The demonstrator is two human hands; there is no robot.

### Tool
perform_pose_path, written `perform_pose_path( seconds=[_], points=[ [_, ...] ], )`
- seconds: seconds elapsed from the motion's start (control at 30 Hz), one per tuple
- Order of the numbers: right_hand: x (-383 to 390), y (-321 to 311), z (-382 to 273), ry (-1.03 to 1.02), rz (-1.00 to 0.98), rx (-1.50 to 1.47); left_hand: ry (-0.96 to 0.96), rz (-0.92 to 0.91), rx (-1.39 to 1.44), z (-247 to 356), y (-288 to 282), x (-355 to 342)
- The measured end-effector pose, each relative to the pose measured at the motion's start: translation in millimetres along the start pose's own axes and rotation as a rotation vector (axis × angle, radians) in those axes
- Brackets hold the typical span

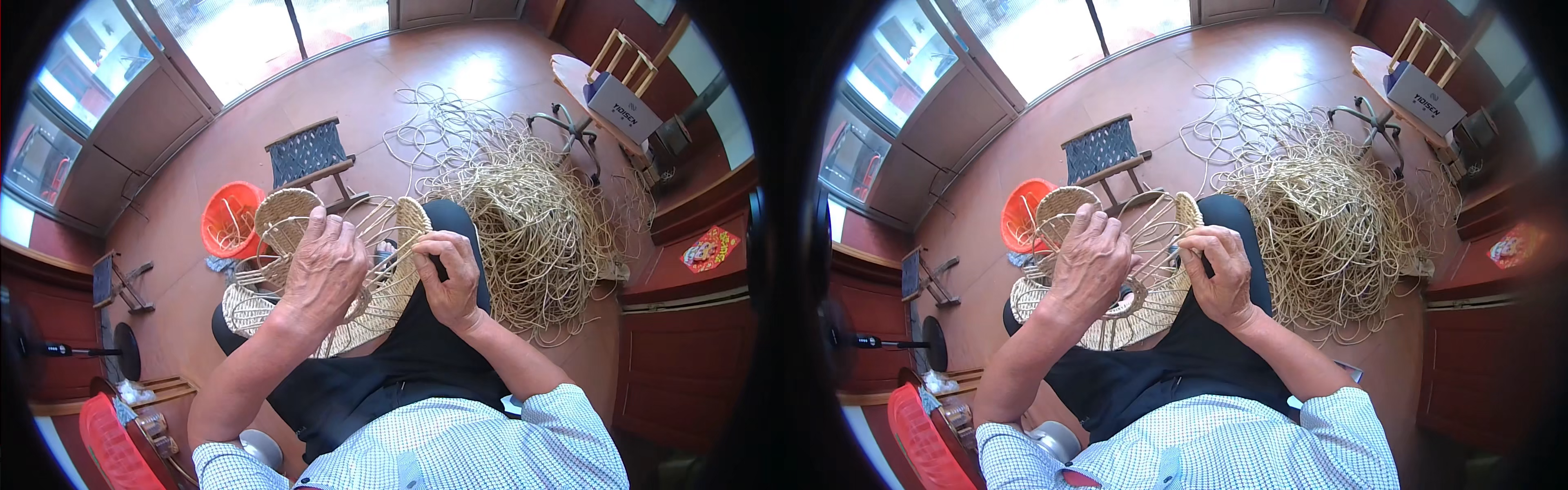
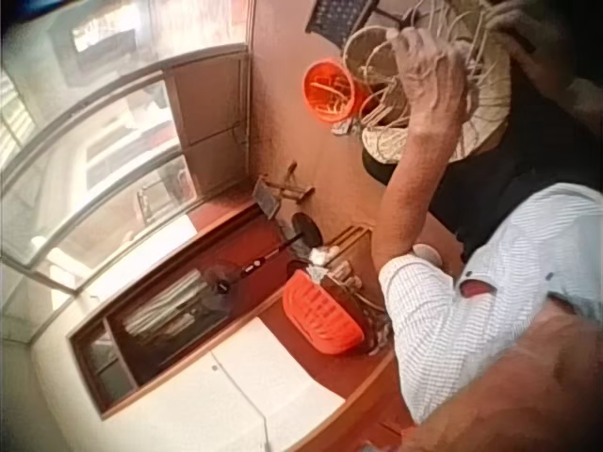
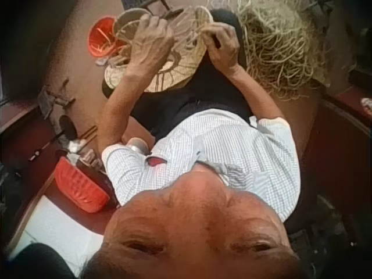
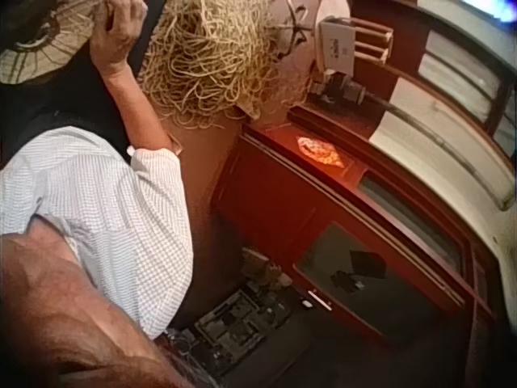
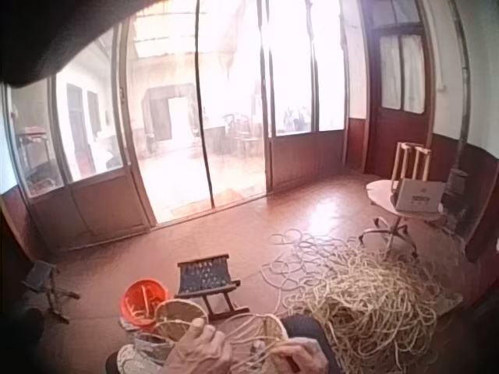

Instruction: Weaving a basket or decorative object from straw or light-colored fiber rope.

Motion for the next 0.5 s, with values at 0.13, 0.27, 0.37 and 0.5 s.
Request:
perform_pose_path(
  seconds=[0.13, 0.27, 0.37, 0.5],
  points=[
    [0.1, -0.4, 3.1, 0.007, 0.000, -0.009, 0.072, -0.026, 0.019, 4.7, -0.2, -2.2],
    [0.2, -0.6, 5.6, 0.016, -0.001, -0.008, 0.024, 0.049, 0.056, 3.4, 8.5, -1.5],
    [1.7, -2.3, 5.3, 0.023, 0.001, -0.017, -0.108, 0.099, 0.067, -6.5, 10.5, -6.3],
    [9.9, -1.4, -1.1, -0.005, -0.017, -0.033, -0.248, 0.207, 0.134, -50.0, -18.4, -5.4]
  ],
)
Point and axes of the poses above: each hand's wrist, its own x-axis away from the middle knuckle, its own y-axis out of the palm, z = x × y, the point moved 10 cm from there along -x, towards the middle knuckle, and after that the axes turned 10 degrees about z, right-handed, at the moved point
